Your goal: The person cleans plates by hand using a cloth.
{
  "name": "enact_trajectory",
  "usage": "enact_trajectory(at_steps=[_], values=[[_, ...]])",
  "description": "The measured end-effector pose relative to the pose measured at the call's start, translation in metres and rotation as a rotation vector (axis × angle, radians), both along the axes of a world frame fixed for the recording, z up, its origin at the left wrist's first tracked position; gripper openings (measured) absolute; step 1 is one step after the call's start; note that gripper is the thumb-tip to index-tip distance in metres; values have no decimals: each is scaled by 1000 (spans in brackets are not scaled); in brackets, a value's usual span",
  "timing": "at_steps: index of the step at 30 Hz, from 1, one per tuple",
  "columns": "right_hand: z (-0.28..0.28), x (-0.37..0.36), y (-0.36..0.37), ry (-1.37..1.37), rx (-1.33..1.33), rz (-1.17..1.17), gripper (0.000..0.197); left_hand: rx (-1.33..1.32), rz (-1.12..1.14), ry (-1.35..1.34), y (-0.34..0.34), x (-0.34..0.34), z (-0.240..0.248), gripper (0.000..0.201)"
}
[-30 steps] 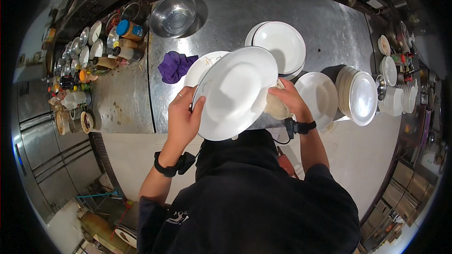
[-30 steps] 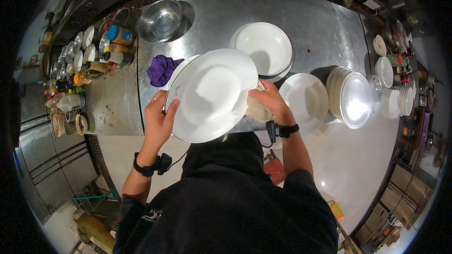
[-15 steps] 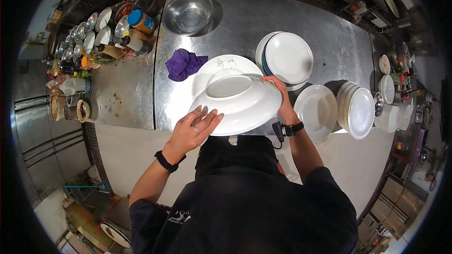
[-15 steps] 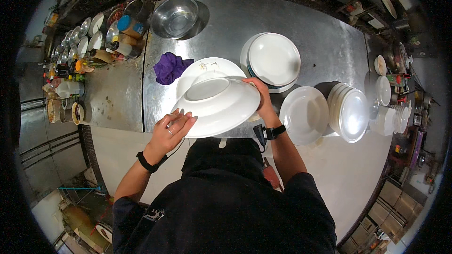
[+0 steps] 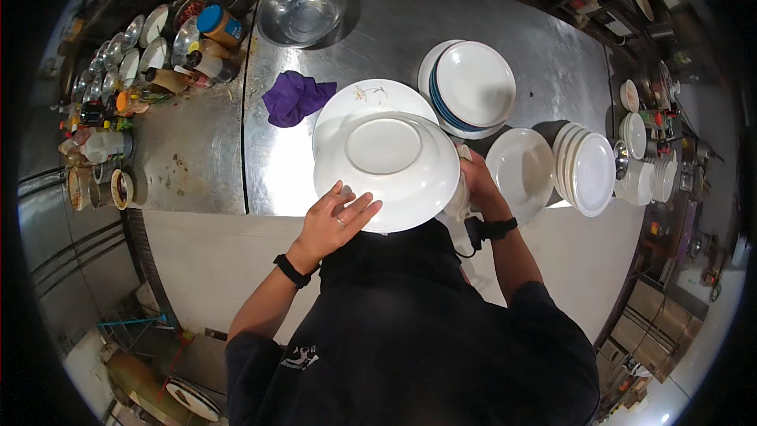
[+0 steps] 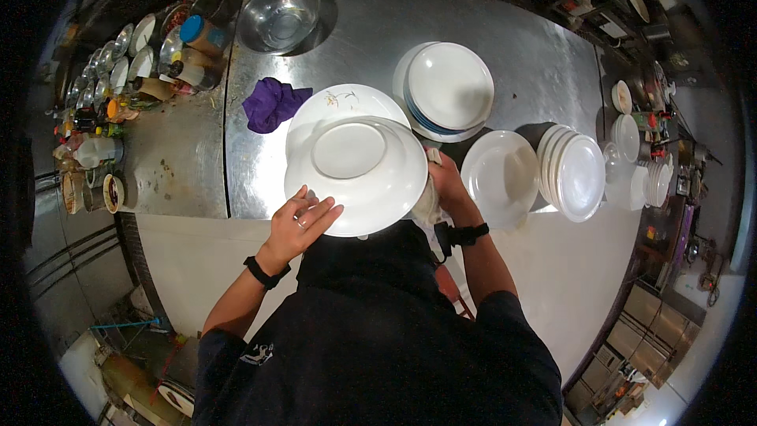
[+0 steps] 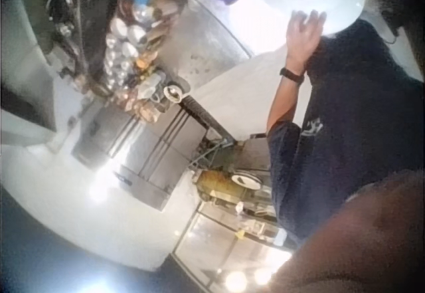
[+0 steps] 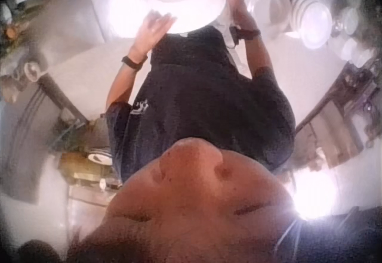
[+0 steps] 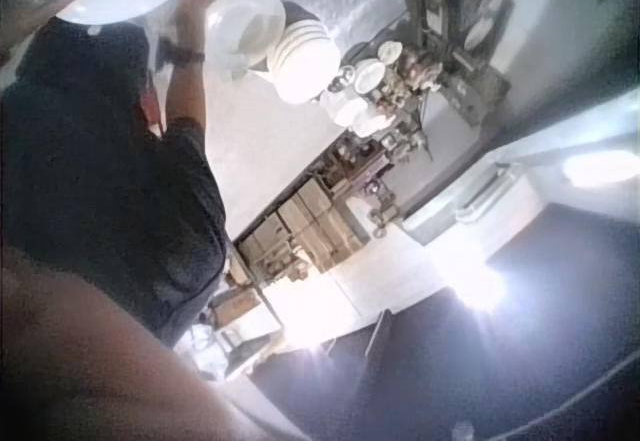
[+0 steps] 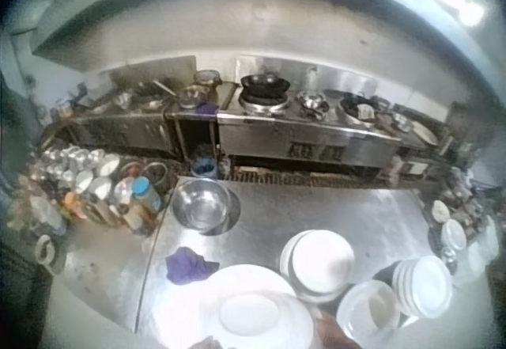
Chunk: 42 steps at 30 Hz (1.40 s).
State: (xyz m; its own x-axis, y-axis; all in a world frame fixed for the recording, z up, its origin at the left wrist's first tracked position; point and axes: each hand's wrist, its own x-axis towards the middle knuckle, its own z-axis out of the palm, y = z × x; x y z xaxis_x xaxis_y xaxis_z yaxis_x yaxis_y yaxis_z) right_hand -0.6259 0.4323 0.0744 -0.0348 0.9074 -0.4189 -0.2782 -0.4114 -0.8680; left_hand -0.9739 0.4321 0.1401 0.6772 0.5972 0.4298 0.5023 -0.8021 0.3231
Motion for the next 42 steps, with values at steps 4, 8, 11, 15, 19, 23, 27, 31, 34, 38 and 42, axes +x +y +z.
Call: enact_trajectory(at_steps=[4, 8, 11, 15, 19, 23, 27, 31, 34, 38, 42], values=[[3, -6, -53, 534, -306, -88, 42, -14, -8, -5, -14, -10, -19, 46], [-13, -25, -75, 402, -400, 1, 38, -156, 80, 73, -26, -21, -41, 60], [-27, -30, -89, 534, -472, -96, 37, -408, 558, 0, -32, -18, -61, 83], [-30, -41, -93, 547, -467, -134, 41, -1225, 894, -720, -49, -65, -125, 64], [-10, -53, -83, 500, -400, -123, 42, -1945, 638, -1087, -59, -23, -96, 59], [-46, -58, -82, 376, -458, -170, 47, -2048, 606, -1472, -72, 15, -84, 68], [-52, -54, -76, 271, -452, -102, 43, -1827, 684, -1525, -79, 49, -81, 58], [-55, -14, -88, 199, -375, 13, 33, -1716, 867, -1434, -79, 54, -95, 50], [-42, 24, -94, 141, -356, -59, 27, -1633, 964, -1355, -78, 60, -106, 48], [-9, 51, -82, 178, -320, -94, 29, -1501, 1072, -1314, -67, 69, -104, 46], [4, 53, -69, 193, -211, -87, 36, -1512, 1064, -1210, -57, 72, -107, 57]])
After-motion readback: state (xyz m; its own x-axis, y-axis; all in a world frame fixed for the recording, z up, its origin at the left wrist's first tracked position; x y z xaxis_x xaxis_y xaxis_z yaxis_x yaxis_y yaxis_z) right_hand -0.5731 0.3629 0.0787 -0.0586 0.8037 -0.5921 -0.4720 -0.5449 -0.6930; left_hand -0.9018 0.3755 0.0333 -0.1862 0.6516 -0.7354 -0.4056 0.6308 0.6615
